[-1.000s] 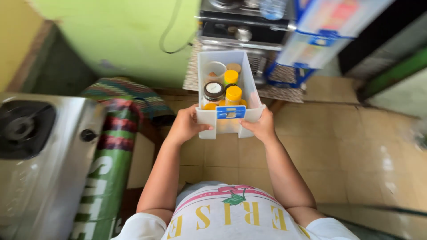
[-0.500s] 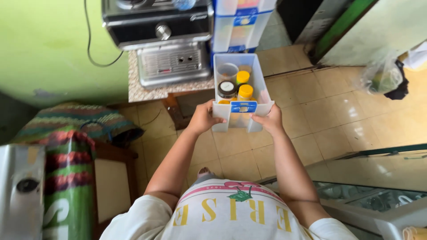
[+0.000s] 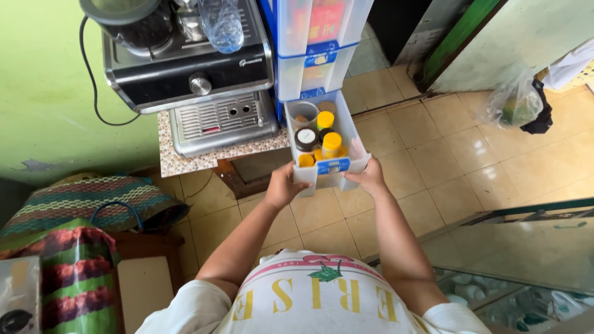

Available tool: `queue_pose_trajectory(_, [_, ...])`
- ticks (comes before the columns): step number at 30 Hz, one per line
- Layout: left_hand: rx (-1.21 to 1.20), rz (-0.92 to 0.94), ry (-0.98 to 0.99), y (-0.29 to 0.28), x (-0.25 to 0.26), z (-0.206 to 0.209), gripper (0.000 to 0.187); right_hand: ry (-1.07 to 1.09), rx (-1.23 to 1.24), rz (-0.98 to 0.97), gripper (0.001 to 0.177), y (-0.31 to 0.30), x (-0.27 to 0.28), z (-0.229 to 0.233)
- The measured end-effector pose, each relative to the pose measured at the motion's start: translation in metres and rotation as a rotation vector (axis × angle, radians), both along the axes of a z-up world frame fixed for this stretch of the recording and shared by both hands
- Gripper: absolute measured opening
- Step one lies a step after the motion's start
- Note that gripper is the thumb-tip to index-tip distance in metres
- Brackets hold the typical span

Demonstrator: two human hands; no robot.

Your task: The person retrieves a green soup packet and a red instant noodle cup from a plastic drawer, then wipes each package with a folded cloth. The person places the cleaned items on a glass display counter.

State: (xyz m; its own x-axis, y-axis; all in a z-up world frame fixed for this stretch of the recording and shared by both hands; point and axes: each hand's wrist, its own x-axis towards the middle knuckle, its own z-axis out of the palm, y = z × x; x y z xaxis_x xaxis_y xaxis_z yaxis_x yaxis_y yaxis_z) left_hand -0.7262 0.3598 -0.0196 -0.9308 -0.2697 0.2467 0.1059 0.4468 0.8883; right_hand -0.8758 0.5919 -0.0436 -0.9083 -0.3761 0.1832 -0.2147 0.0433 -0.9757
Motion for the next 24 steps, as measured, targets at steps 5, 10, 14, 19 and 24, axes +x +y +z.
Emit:
queue_pose_trajectory(5, [0.043, 0.015, 0.058, -0.004, -0.004, -0.019, 0.058, 0.002, 0.014, 0.028, 0.066, -0.002, -0.01, -0.02])
queue_pose_trajectory(10, [0.044, 0.025, 0.133, 0.004, -0.004, -0.022, 0.053, -0.022, 0.032, 0.038, 0.069, 0.004, -0.015, -0.029])
queue_pose_trajectory(14, [0.021, 0.023, 0.156, 0.002, -0.005, -0.022, 0.049, -0.038, 0.029, 0.043, 0.066, 0.004, -0.015, -0.034])
queue_pose_trajectory(19, [-0.014, -0.007, 0.087, -0.006, -0.006, -0.007, 0.058, -0.079, 0.04, 0.045, 0.07, 0.002, -0.01, -0.014])
queue_pose_trajectory(24, [0.053, -0.003, 0.02, -0.009, -0.008, -0.017, 0.064, -0.04, 0.078, 0.009, 0.073, -0.008, 0.002, 0.025])
